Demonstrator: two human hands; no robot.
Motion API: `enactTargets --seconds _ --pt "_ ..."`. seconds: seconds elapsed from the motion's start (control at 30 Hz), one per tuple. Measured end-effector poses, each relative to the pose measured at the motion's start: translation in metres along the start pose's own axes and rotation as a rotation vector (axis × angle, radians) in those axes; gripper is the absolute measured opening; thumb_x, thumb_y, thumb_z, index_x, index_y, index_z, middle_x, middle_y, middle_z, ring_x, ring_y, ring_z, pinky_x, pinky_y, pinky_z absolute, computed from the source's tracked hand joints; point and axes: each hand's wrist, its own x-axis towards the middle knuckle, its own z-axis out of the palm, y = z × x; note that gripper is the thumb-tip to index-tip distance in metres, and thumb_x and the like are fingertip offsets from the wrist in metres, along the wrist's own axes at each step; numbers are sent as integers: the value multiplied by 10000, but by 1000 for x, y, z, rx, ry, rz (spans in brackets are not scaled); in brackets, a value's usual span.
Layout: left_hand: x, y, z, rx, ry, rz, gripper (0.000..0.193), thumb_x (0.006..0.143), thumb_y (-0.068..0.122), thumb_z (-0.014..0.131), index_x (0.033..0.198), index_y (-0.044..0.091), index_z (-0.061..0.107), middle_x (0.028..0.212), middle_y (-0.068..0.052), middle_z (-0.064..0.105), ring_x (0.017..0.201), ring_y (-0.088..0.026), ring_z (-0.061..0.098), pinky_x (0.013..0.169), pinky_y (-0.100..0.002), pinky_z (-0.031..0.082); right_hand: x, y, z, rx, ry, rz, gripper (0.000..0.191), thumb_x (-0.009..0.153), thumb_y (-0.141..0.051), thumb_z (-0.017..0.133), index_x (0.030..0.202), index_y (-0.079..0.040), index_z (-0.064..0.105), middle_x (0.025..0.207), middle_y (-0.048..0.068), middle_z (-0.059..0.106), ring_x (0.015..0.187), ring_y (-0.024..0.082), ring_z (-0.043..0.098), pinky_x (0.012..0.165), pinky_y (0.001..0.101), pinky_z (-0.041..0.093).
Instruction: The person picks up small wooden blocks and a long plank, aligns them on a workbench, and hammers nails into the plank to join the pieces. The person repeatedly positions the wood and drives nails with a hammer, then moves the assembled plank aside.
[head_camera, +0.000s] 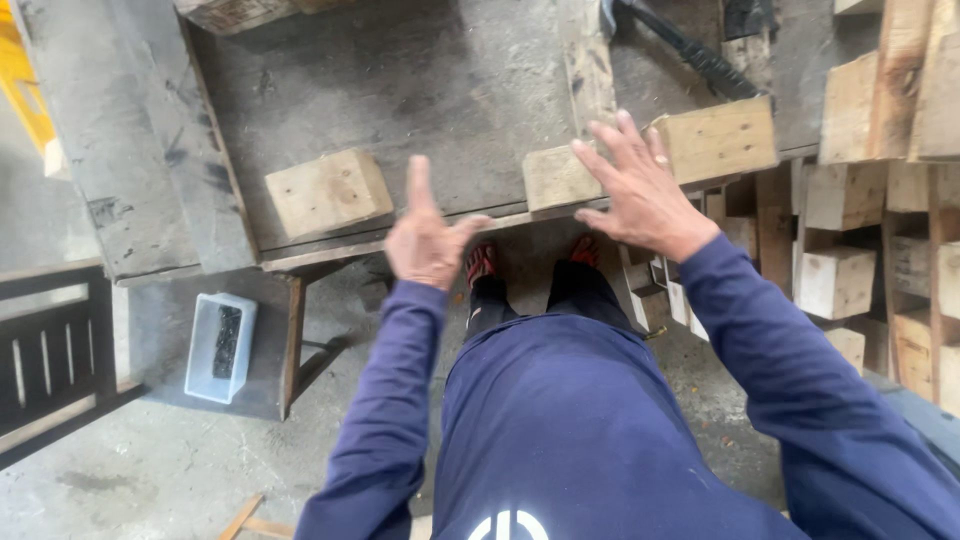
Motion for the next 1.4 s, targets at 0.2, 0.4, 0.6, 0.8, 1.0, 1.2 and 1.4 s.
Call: enactTargets --seconds 0.2,0.4,0.6,0.8,1.0,1.2,1.4 --pt "45 -113 -89 506 -456 -250 1415 602 787 784 1650 124 105 650 -49 626 471 -122 502 440 -297 409 41 -22 21 -49 -83 -11 945 764 -406 826 1577 -192 395 1279 205 526 1196 363 518 1033 528 478" --pt "60 -144 -110 574 -572 -220 1379 628 691 877 1652 155 124 736 -131 699 598 -247 667 548 -354 519 41 -50 34 -37 -22 485 886 884 -478 774 1632 -233 368 1094 175 430 972 347 529 814 491 528" --pt "64 -168 -94 534 -495 -78 1228 671 539 923 1599 114 240 807 -166 718 678 -315 719 596 -398 573 42 -56 47 104 117 598 832 935 -488 744 1601 -150 379 1149 172 426 1010 316 545 844 493 527" --pt "57 -174 -93 558 -468 31 1055 736 410 890 1552 29 340 779 -163 719 654 -315 718 584 -394 563 54 -74 51 129 28 565 808 938 -480 727 1593 -153 384 1195 209 454 1039 363 583 878 532 541" --pt "50 -183 -108 620 -587 8 1014 800 332 860 1594 73 284 742 -162 735 610 -294 723 557 -391 562 60 -78 34 151 -89 746 814 922 -524 705 1596 -219 366 1239 237 436 1104 412 577 910 558 532" --pt "38 -189 -96 631 -494 12 1138 700 380 914 1579 67 262 770 -148 725 617 -288 695 554 -379 544 57 -63 45 133 -61 707 880 926 -542 742 1645 -231 342 1263 248 446 1119 421 566 946 591 497" --pt "41 -173 -111 541 -600 -75 1327 648 553 906 1627 56 161 694 -127 705 599 -275 694 571 -391 549 37 -51 55 240 -2 675 955 991 -580 669 1701 -162 186 1279 260 402 1093 388 546 980 531 494"
